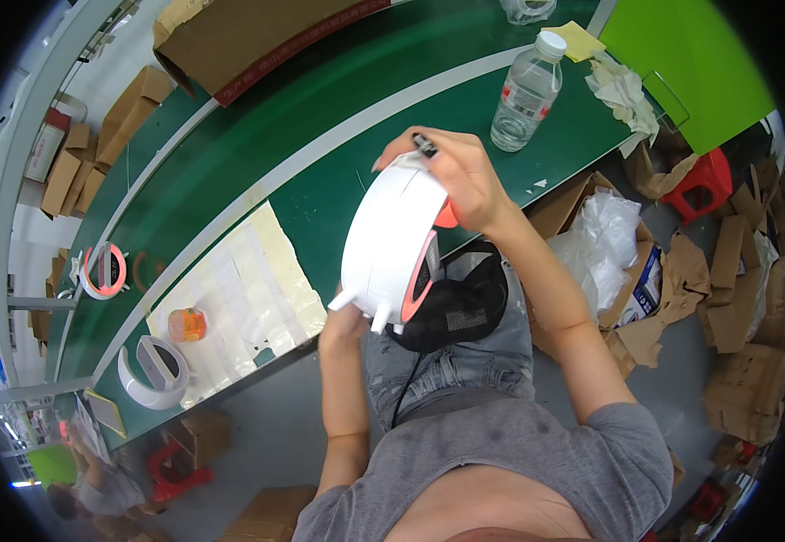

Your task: The recorder is cleaning and inspecting circular desk clock or lamp components on an assembly line.

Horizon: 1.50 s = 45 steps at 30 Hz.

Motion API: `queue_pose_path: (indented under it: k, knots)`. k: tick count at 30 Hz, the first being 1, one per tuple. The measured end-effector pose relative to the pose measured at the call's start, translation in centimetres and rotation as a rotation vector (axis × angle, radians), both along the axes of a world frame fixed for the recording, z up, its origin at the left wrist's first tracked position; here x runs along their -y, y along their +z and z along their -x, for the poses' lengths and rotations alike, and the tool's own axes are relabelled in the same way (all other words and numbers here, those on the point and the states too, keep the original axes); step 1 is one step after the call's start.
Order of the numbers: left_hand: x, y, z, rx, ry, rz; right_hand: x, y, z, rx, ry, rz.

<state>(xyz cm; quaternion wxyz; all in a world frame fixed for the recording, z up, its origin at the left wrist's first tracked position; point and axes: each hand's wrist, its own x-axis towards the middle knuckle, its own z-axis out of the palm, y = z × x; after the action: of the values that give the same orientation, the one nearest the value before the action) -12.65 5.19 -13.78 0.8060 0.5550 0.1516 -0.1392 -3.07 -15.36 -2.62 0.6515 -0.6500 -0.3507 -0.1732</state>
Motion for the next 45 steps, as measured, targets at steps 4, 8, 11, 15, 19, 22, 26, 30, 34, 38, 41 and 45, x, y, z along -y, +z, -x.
queue_pose_path:
  k: [4,8,11,15,19,22,26,30,34,38,41,45]
  knots:
    - [-2.2,7.9,-2.3,0.348,-0.393,0.209,0.3,2.5,1.0,-0.24,0.081,0.445]
    - [1.1,10.3,-2.2,0.503,-0.247,-0.429,-1.7,1.2,-0.1,0.298,-0.268,0.47]
    - [1.0,8.3,-2.5,0.469,-0.134,-0.17,-1.9,2.1,1.3,0.258,-0.67,0.199]
    - [2.5,7.9,-2.0,0.503,0.221,-0.044,-2.4,-1.5,5.3,0.498,-0.535,0.483]
    - [2.7,7.6,-1.7,0.577,0.245,-0.029,-1.1,-3.2,7.3,0.485,-0.362,0.605]
    - [3.1,8.7,-1.4,0.531,0.243,-0.033,0.6,-3.1,6.3,0.305,-0.453,0.559]
    - [2.5,7.5,-2.2,0.37,0.211,0.065,2.8,-4.2,3.7,0.17,-0.464,0.286]
    - [2.6,8.6,-2.2,0.0,0.216,0.454,4.0,-2.3,2.9,-0.251,-0.526,-0.188]
    - [3.1,8.3,-1.9,-0.097,0.183,0.571,0.9,-0.7,4.2,0.107,-0.354,0.052]
    - [2.2,7.0,-2.0,-0.111,0.129,0.756,2.2,-1.8,4.1,0.335,-0.231,0.241]
    - [2.5,7.0,-1.4,-0.157,0.096,0.734,2.7,-1.7,3.4,0.287,-0.257,0.213]
    - [2.3,7.9,-1.6,-0.106,0.053,0.771,3.0,-0.4,3.3,0.296,-0.243,0.205]
